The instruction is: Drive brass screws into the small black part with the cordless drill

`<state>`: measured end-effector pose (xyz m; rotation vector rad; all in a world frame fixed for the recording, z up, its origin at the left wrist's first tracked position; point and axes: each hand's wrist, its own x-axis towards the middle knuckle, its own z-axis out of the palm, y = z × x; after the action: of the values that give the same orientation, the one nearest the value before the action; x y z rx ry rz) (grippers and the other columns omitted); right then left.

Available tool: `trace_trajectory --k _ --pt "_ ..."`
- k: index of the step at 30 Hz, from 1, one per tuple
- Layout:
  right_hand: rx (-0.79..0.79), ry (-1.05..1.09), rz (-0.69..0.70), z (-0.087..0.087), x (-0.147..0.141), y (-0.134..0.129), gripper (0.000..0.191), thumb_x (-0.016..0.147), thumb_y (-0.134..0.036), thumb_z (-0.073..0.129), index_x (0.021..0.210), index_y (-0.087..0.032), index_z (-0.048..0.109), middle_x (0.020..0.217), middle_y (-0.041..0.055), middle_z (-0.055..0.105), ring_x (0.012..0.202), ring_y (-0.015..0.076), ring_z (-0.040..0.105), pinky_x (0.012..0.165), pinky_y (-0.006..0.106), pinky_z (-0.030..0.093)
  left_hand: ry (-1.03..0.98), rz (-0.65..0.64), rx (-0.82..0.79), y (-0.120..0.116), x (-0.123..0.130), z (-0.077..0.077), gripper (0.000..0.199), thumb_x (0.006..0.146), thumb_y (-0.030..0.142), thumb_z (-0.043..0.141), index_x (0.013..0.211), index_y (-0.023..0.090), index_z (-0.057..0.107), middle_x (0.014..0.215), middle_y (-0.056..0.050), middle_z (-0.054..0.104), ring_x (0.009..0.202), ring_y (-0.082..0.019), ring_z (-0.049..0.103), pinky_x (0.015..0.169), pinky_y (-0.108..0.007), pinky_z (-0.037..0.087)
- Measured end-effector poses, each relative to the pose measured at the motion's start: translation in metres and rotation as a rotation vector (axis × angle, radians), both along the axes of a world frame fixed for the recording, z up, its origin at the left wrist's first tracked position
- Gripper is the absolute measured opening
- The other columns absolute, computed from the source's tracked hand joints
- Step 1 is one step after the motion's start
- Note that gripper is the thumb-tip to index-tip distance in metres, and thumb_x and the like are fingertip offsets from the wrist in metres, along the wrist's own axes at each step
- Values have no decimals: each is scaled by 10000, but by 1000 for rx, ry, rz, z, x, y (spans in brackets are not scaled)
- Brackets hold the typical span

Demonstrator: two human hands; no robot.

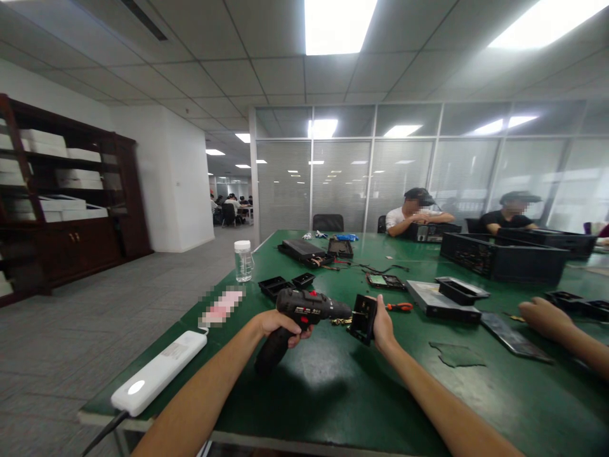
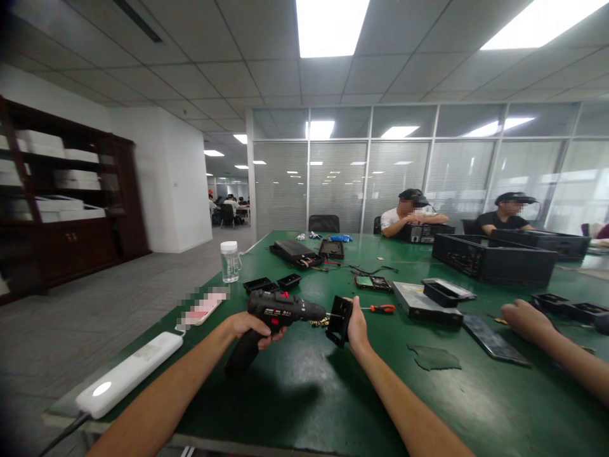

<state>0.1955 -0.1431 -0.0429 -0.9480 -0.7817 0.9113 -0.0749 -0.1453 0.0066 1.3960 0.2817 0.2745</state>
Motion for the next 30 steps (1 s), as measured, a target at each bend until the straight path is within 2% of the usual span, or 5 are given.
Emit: trace_trajectory --k 20,30 --pt "22 -10 -34 -2 1 3 542 609 -627 389 877 -187 558 671 -2 572 590 159 536 536 280 424 26 11 -5 0 0 1 388 566 192 569 927 74 490 740 -55 494 468 -74 442 480 -235 364" --pt "29 -6 -4 -5 3 5 524 623 -610 394 894 -191 551 681 -3 572 594 163 535 540 287 425 2 9 -4 -2 1 2 373 572 178 557 922 68 491 744 -63 497 469 -80 448 472 -235 363"
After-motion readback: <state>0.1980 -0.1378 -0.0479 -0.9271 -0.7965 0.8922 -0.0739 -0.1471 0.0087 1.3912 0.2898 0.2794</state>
